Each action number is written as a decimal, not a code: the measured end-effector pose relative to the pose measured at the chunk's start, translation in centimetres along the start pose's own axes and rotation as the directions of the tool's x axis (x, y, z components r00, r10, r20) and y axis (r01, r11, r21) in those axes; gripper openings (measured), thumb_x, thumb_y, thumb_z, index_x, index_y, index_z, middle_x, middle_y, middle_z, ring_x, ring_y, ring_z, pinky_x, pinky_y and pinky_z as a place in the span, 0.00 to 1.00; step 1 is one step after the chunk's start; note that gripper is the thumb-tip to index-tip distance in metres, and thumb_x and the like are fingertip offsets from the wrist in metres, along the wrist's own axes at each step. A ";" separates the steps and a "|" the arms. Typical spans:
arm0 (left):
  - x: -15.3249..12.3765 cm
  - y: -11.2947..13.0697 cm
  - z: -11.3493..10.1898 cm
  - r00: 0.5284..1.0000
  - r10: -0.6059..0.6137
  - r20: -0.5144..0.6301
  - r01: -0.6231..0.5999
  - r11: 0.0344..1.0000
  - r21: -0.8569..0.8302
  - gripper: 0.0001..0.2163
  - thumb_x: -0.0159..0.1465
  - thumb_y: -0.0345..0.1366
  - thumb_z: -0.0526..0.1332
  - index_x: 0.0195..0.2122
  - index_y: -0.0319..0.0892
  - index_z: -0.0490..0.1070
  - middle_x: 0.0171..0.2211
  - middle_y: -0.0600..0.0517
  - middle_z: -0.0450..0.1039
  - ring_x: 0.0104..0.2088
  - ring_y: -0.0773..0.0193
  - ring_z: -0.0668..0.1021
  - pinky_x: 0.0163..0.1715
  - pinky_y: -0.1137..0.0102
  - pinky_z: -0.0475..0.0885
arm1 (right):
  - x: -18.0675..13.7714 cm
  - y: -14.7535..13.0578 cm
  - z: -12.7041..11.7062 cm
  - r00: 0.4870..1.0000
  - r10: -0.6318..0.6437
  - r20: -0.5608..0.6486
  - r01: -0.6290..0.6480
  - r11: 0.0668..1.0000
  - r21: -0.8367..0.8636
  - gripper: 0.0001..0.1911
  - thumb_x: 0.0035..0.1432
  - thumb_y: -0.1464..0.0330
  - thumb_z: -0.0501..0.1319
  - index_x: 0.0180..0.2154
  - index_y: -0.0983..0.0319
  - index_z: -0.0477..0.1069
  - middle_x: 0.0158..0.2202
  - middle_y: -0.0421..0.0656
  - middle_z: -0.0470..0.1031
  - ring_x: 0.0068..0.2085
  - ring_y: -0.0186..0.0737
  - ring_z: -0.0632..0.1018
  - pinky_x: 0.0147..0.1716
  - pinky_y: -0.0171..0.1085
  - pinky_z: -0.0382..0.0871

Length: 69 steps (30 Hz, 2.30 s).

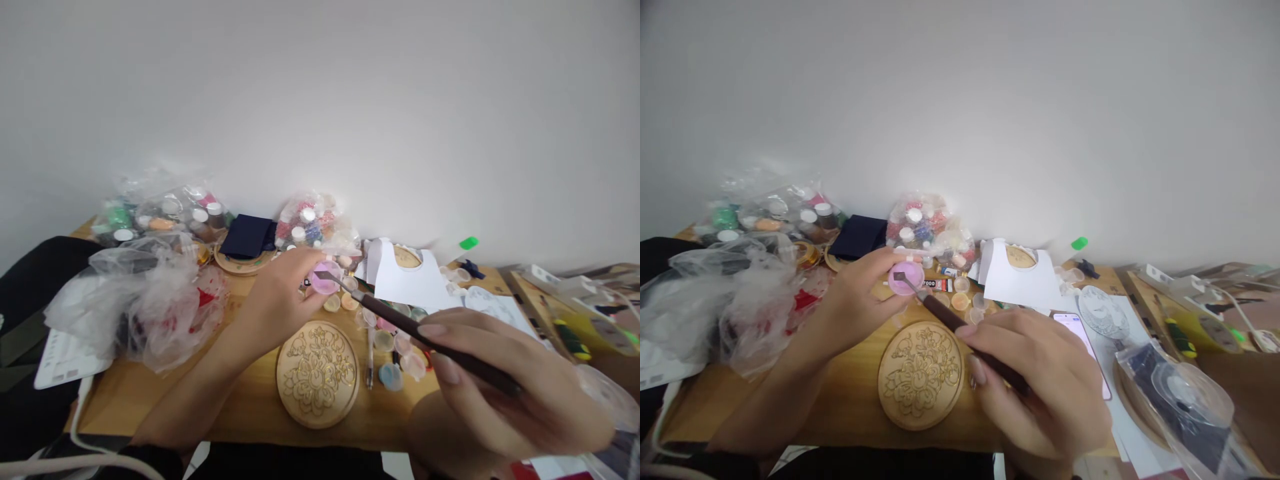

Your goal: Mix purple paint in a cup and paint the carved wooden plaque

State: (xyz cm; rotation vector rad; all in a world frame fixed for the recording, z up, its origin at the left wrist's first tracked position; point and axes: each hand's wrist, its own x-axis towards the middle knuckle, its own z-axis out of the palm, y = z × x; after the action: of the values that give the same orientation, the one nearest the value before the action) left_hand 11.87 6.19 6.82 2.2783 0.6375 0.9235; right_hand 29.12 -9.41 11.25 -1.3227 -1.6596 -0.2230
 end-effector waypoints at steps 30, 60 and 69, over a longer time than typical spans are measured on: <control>-0.1 0.5 -0.7 0.910 -0.026 0.415 0.115 0.975 -0.192 0.12 0.61 0.38 0.67 0.45 0.44 0.74 0.44 0.53 0.79 0.44 0.60 0.79 0.42 0.68 0.71 | 0.3 -0.9 1.2 0.998 -0.008 0.066 -0.002 0.989 0.149 0.07 0.59 0.75 0.60 0.39 0.62 0.74 0.28 0.41 0.77 0.29 0.37 0.79 0.25 0.36 0.74; -0.4 0.1 -0.1 0.954 0.040 0.298 -0.008 0.994 -0.106 0.04 0.63 0.36 0.64 0.37 0.43 0.73 0.35 0.54 0.75 0.35 0.63 0.76 0.34 0.70 0.67 | 0.6 -0.8 1.2 0.992 -0.112 0.050 0.110 0.993 0.035 0.08 0.56 0.79 0.58 0.36 0.63 0.72 0.26 0.40 0.75 0.26 0.34 0.77 0.22 0.34 0.71; -0.2 0.1 -0.2 0.952 0.051 0.301 -0.020 0.994 -0.107 0.02 0.63 0.34 0.63 0.37 0.42 0.72 0.34 0.54 0.74 0.35 0.64 0.75 0.35 0.70 0.67 | 0.6 -1.0 1.2 0.996 -0.067 0.053 0.064 0.997 0.050 0.08 0.57 0.77 0.58 0.35 0.61 0.73 0.25 0.40 0.76 0.26 0.36 0.77 0.22 0.34 0.71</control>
State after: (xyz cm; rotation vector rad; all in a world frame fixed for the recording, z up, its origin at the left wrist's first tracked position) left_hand 11.63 6.08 6.86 2.2802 0.4049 0.5877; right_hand 27.62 -8.62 11.52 -1.2488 -1.7452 -0.1858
